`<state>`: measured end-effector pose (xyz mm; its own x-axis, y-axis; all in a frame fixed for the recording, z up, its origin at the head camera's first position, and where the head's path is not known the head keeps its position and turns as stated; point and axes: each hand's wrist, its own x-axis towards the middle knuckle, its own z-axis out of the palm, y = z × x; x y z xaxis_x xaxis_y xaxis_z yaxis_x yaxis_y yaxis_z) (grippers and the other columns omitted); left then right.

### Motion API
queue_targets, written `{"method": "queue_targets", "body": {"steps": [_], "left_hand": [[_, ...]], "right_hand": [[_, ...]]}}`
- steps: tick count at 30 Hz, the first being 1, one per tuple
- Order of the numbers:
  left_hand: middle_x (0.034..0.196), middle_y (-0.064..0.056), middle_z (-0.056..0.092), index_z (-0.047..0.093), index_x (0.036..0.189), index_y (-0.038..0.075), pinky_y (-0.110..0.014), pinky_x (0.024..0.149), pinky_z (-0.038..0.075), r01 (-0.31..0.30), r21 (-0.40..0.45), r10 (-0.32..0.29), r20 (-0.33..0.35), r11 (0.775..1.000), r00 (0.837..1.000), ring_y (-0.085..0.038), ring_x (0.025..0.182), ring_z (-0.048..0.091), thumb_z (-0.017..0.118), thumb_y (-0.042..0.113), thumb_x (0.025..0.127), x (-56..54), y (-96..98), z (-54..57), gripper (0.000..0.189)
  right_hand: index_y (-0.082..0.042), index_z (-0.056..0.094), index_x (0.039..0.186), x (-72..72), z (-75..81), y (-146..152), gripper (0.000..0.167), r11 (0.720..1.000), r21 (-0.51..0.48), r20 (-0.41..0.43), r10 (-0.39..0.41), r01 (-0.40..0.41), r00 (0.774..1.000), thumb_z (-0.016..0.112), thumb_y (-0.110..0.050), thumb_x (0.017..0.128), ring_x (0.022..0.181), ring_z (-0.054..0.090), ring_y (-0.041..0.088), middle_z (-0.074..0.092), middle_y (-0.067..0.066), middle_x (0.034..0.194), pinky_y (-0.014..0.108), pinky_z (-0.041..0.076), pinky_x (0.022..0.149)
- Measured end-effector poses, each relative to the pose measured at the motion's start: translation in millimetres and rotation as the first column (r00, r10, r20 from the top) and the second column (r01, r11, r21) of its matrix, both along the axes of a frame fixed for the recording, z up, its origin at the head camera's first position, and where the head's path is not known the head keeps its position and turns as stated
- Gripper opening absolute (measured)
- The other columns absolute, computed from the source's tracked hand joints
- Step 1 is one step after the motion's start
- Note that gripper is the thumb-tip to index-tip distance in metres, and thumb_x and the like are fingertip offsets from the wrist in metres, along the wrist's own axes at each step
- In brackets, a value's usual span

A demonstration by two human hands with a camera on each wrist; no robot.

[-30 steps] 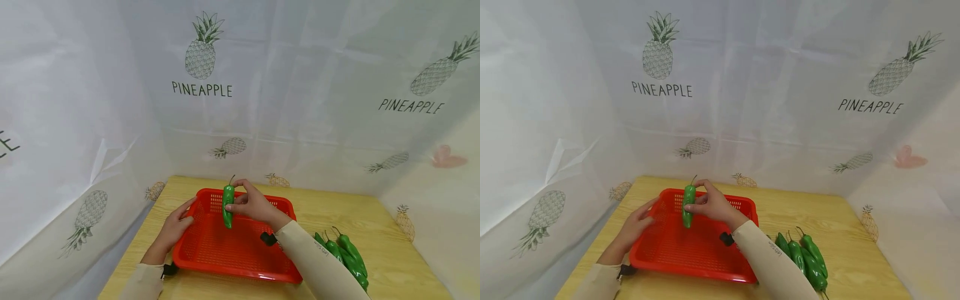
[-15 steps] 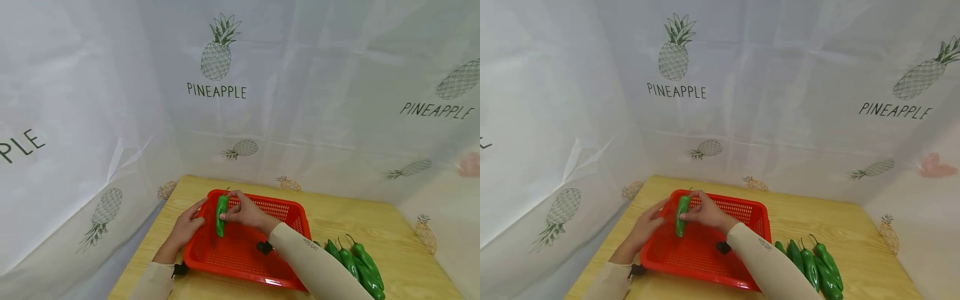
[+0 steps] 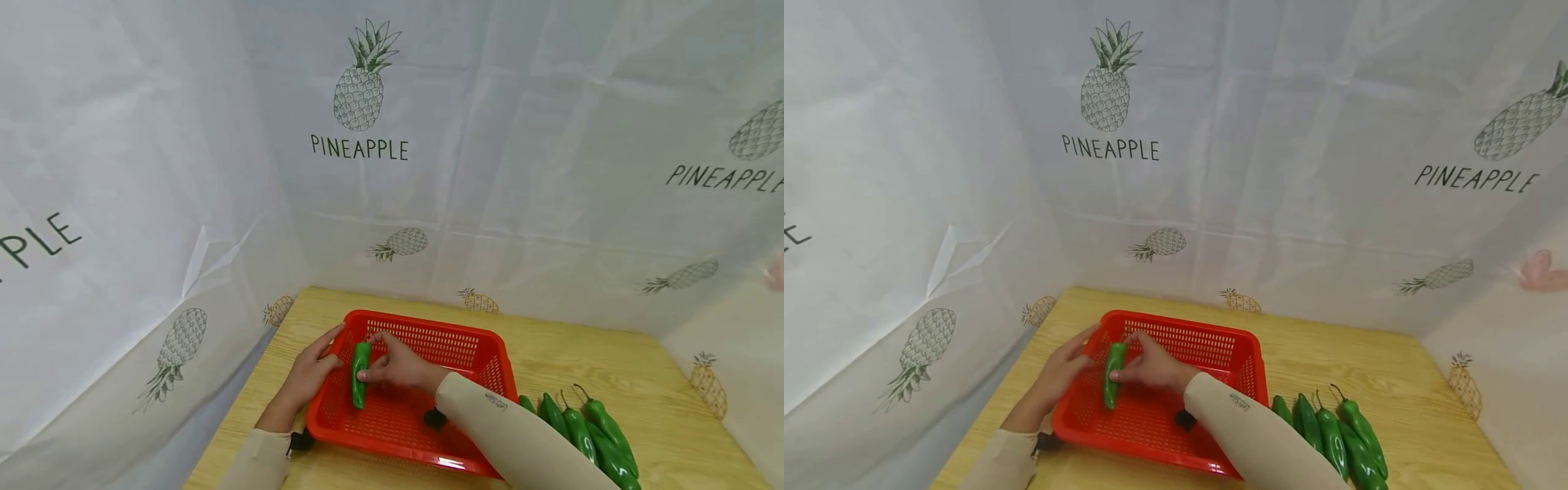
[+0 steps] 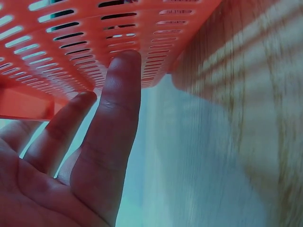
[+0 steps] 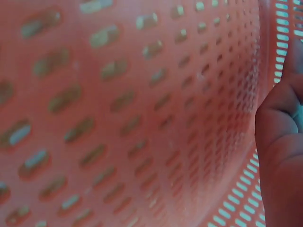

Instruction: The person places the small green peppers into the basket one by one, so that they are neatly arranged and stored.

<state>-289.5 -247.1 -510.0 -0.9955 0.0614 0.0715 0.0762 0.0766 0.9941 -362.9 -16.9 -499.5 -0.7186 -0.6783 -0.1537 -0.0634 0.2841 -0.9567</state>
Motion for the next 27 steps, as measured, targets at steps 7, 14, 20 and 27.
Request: {"method": "queue_targets", "body": {"steps": [7, 14, 20, 27], "left_hand": [[0.14, -0.015, 0.066, 0.049, 0.159, 0.034, -0.047, 0.075, 0.065, -0.046, -0.005, 0.046, 0.018, 0.999, 0.999, -0.032, 0.101, 0.075, 0.058, 0.002, 0.094, 2.8, 0.6, -2.5, 0.073], [0.141, -0.016, 0.066, 0.047, 0.16, 0.034, -0.047, 0.074, 0.065, -0.031, -0.015, 0.031, -0.007, 0.999, 0.999, -0.034, 0.101, 0.075, 0.057, 0.001, 0.094, 0.6, -0.5, -1.5, 0.075], [0.14, -0.017, 0.066, 0.046, 0.161, 0.034, -0.047, 0.072, 0.065, -0.022, -0.019, 0.021, -0.012, 1.0, 1.0, -0.035, 0.098, 0.075, 0.056, 0.001, 0.095, -2.8, -2.2, -2.5, 0.074], [0.139, -0.018, 0.066, 0.046, 0.161, 0.031, -0.047, 0.071, 0.065, -0.019, -0.005, 0.019, -0.015, 1.0, 1.0, -0.035, 0.097, 0.075, 0.056, -0.001, 0.094, -2.0, -1.9, -2.7, 0.075]], "right_hand": [[-0.012, 0.044, 0.13, 4.2, -12.3, -9, 0.057, 1.0, -0.027, -0.009, -0.005, 0.005, 1.0, 0.085, -0.016, 0.09, 0.072, 0.071, 0.023, 0.078, 0.012, 0.094, 0.032, 0.056, 0.063], [-0.011, 0.044, 0.128, 4.2, -17.1, -12, 0.056, 0.999, -0.044, -0.001, -0.023, 0.023, 1.0, 0.085, -0.014, 0.09, 0.069, 0.072, 0.026, 0.076, 0.014, 0.09, 0.033, 0.059, 0.059], [-0.01, 0.043, 0.129, 4.2, -16.5, -11, 0.054, 0.999, -0.035, 0.018, 0.0, 0.0, 1.0, 0.082, -0.014, 0.093, 0.076, 0.077, 0.034, 0.076, 0.014, 0.089, 0.033, 0.06, 0.059], [-0.01, 0.044, 0.131, 5.3, -15.3, -9, 0.053, 0.999, 0.026, -0.033, 0.026, -0.025, 0.999, 0.082, -0.015, 0.093, 0.069, 0.074, 0.027, 0.077, 0.012, 0.085, 0.032, 0.059, 0.058]]}}
